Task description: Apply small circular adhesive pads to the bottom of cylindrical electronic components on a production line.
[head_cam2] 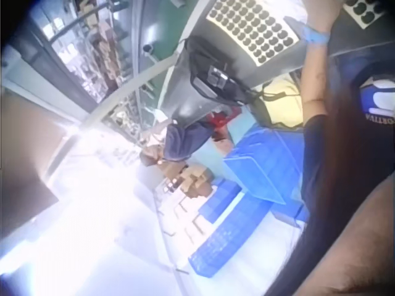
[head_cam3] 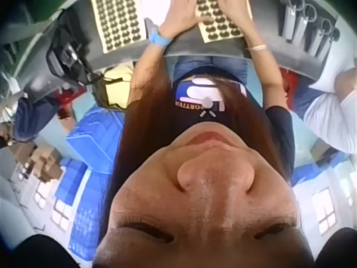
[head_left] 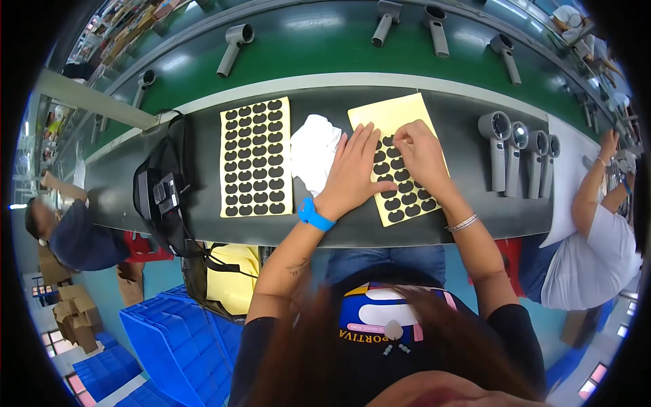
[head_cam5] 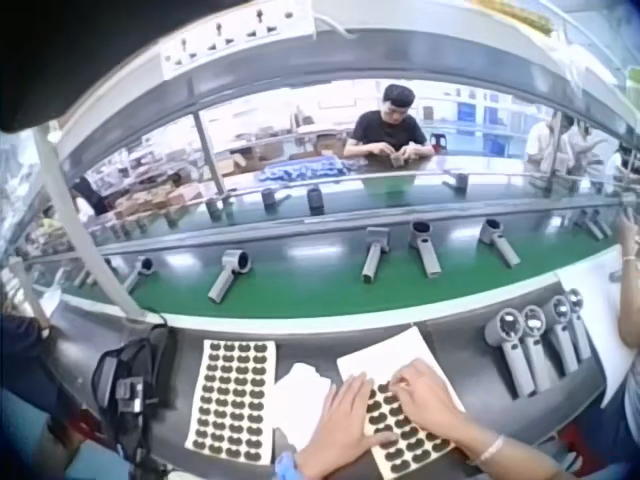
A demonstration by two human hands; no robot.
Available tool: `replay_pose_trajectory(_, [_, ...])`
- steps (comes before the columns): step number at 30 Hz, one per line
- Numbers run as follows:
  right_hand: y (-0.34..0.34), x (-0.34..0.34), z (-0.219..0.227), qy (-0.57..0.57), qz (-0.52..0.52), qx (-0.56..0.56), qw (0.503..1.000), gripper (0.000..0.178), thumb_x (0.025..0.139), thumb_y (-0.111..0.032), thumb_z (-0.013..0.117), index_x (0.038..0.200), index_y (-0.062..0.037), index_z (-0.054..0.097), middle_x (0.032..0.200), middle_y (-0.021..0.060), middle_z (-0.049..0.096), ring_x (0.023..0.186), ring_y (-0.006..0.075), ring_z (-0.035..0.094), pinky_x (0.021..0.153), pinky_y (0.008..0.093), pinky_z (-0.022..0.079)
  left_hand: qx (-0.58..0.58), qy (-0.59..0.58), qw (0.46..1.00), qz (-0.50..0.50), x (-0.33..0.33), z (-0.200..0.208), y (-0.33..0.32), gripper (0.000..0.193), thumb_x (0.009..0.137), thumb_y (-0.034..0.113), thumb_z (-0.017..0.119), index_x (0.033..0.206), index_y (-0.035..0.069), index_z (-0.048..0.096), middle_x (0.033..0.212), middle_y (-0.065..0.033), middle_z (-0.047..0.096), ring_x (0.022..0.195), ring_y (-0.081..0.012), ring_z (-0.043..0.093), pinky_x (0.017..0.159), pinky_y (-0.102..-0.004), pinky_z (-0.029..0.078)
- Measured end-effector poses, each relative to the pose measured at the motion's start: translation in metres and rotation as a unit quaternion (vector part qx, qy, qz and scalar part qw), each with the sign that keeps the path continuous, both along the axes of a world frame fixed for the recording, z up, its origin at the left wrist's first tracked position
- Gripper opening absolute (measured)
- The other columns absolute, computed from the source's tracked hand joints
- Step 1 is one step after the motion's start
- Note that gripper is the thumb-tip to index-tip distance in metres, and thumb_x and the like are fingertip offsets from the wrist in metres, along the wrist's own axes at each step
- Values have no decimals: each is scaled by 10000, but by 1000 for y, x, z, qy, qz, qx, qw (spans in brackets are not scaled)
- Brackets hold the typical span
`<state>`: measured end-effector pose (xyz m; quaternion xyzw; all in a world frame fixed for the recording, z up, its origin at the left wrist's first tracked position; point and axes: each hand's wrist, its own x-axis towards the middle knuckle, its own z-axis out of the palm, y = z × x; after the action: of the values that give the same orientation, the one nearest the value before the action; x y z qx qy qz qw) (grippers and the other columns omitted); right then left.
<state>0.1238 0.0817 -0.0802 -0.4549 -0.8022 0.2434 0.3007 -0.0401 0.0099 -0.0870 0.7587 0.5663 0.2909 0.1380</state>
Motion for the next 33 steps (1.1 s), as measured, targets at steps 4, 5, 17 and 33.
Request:
replay_pose_trajectory(4, [-8, 2, 7, 54, -50, -58, 996, 130, 778, -45, 664, 884, -10, 598, 889, 118, 572, 774, 245, 600, 708, 330, 482, -10, -1, 1000, -5, 2, -1, 0, 969, 632, 434, 799, 1353, -29, 347, 1411, -228, 349, 1349, -374, 280, 1097, -507, 211])
replay_pose_trajectory(5, [-7, 1, 5, 54, -48, -56, 996, 130, 778, -45, 664, 884, -10, 598, 889, 118, 572, 774, 245, 600, 708, 330, 482, -14, -1, 1000, -3, 2, 0, 0, 976, 628, 435, 801, 1355, -29, 343, 1410, -229, 350, 1348, -372, 282, 1098, -507, 210])
replay_pose_trajectory(17, [0, 1, 7, 47, -12, -53, 997, 130, 775, -65, 686, 881, -17, 629, 803, 94, 585, 682, 182, 578, 625, 298, 460, -35, -6, 999, 1, 1, 4, 3, 1008, 609, 409, 817, 1365, -37, 323, 1420, -205, 347, 1350, -346, 287, 1101, -491, 210])
replay_pose_trajectory(33, [213, 4, 18, 119, -298, 100, 942, 692, 711, -178, 760, 1265, -74, 358, 887, 131, 666, 822, 322, 651, 767, 402, 494, -65, -12, 998, 0, 0, 7, 3, 1006, 598, 474, 806, 1359, -7, 358, 1447, -168, 323, 1359, -334, 278, 1105, -492, 180])
